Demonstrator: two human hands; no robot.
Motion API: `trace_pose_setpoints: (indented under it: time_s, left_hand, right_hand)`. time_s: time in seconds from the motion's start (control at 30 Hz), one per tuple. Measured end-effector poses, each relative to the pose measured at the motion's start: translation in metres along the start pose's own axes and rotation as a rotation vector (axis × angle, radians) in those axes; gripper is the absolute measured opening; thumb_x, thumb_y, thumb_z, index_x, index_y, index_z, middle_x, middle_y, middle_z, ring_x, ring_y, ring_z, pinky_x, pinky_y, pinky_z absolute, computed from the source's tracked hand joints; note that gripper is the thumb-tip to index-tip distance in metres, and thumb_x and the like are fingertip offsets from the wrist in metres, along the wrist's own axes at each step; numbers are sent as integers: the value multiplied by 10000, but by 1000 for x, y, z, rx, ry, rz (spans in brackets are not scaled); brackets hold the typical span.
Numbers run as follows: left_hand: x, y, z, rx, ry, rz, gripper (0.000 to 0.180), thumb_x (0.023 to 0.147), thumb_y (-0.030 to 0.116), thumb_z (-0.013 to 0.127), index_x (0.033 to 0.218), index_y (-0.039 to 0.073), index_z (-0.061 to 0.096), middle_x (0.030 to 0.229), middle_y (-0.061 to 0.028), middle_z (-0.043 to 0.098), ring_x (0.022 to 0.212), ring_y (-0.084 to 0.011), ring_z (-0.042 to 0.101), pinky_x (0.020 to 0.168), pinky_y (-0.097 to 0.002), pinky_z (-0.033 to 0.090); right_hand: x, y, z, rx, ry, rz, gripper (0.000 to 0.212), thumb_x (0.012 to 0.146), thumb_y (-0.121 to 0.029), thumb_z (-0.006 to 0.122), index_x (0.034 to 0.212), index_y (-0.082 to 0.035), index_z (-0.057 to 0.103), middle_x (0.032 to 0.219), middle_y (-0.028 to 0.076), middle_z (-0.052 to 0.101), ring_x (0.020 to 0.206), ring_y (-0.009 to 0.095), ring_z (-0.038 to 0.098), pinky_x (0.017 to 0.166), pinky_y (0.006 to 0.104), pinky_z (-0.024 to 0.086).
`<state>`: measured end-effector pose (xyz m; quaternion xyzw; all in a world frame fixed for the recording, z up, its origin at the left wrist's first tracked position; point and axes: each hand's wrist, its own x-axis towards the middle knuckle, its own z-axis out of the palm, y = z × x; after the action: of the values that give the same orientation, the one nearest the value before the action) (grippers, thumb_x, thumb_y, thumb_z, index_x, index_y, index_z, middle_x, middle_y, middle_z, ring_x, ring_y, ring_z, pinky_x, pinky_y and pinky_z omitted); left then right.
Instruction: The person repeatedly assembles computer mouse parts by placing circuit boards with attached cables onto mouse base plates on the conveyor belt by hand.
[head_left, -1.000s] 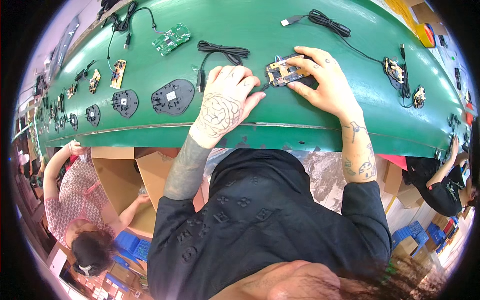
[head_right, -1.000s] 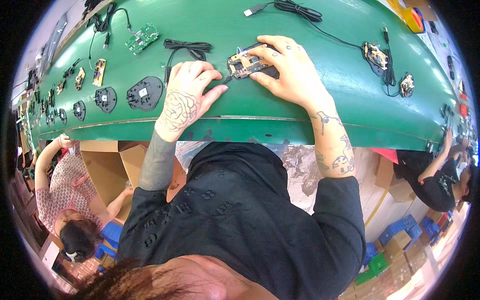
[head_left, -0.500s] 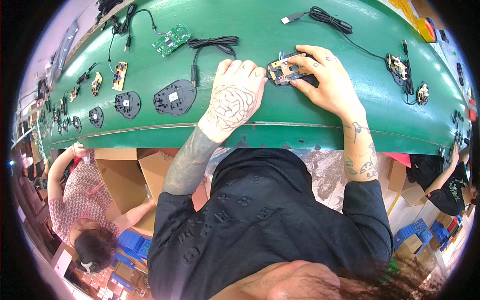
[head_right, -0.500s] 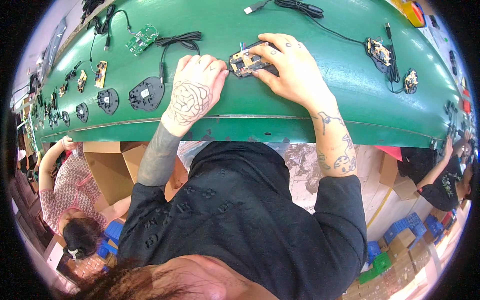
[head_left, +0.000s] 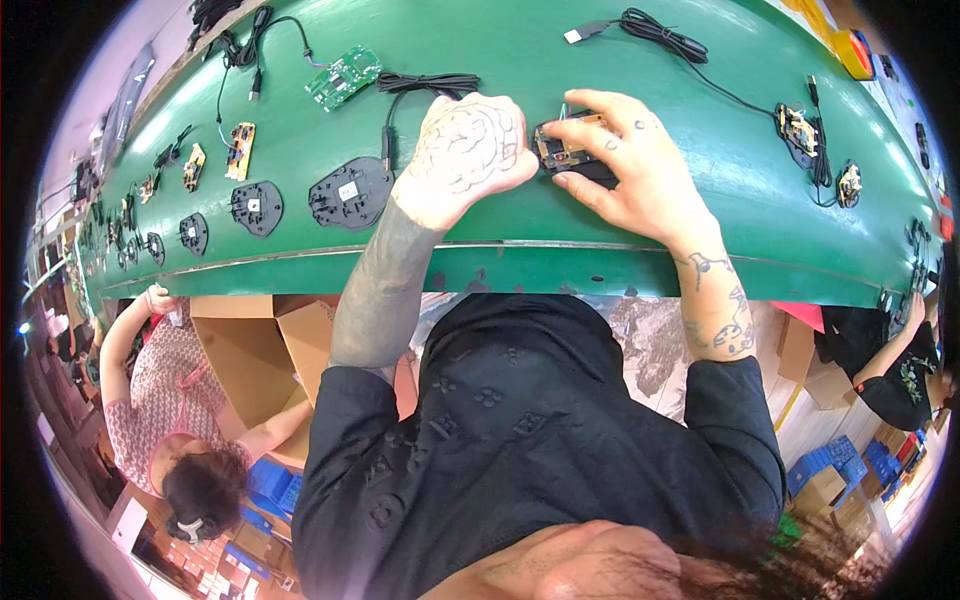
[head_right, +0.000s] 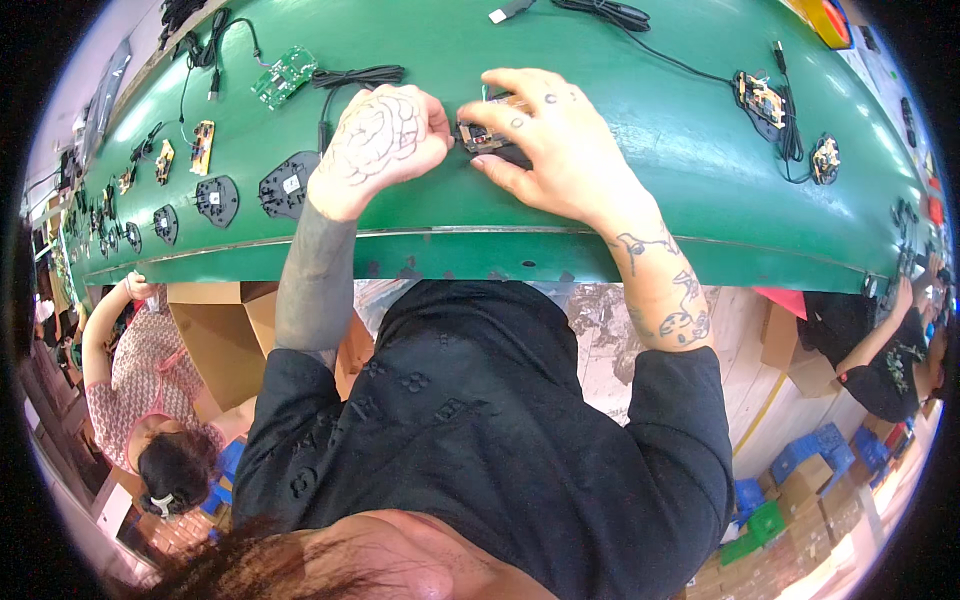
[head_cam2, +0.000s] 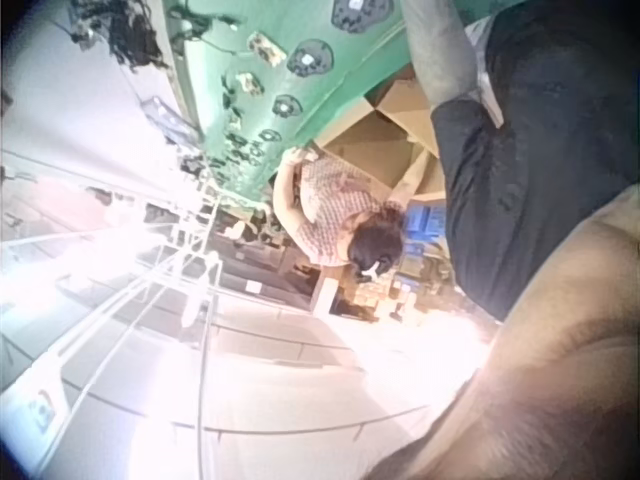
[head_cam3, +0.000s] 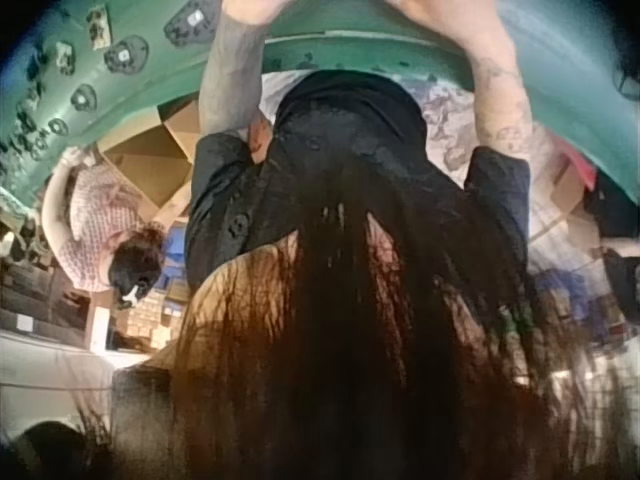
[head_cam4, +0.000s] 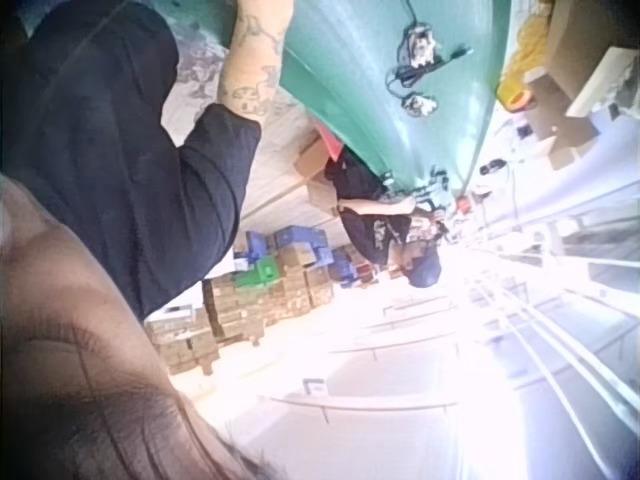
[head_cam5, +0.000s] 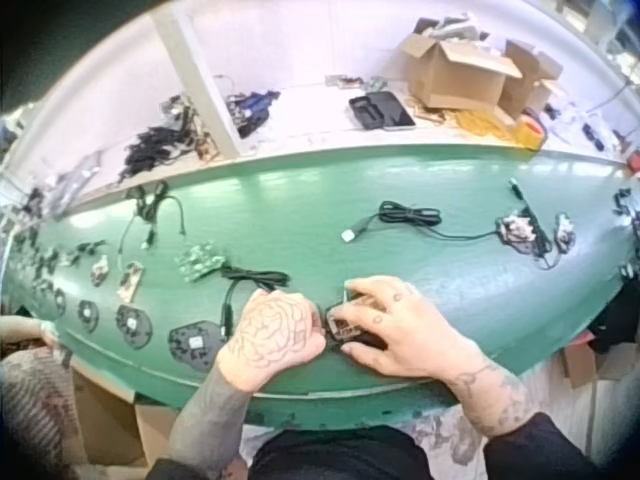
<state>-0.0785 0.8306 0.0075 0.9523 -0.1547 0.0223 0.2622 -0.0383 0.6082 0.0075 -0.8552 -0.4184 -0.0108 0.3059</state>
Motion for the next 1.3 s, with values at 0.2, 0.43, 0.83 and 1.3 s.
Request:
trace_pose_setpoints:
  time_s: [0.2,0.43,0.83,1.3]
  left_hand:
    - [10,1,1,-79,-235,-391,152,762,208,677,844,80,679,753,-93,650,769,-292,647,715,-447,501]
    - [-21,-16,-4,65,397,38,364,810,276,773,1108,110,645,1093,-83,629,1078,-290,583,981,-407,419]
    - [-168,-71,-56,159,435,-302,555,778,250,779,1275,80,600,1304,-136,574,1203,-327,546,999,-459,429]
    - [-151,-29,-15,28,433,-223,615,804,241,761,1354,80,536,1340,-130,535,1237,-307,524,1041,-438,403]
  right_hand:
    - [0,-7,19,-105,-21,-69,276,764,-222,784,1032,-186,730,1320,86,576,1215,310,546,1026,435,438]
    - [5,19,-4,-369,142,309,247,812,-254,765,1055,-215,743,1232,91,642,1105,326,615,934,426,512]
    - [50,5,-11,-269,152,163,350,868,-243,728,1184,-104,672,1345,188,558,1242,372,536,1044,462,438]
    - [173,-91,36,-2,-226,126,445,740,-128,798,1162,-77,666,1025,126,692,935,250,666,871,344,523]
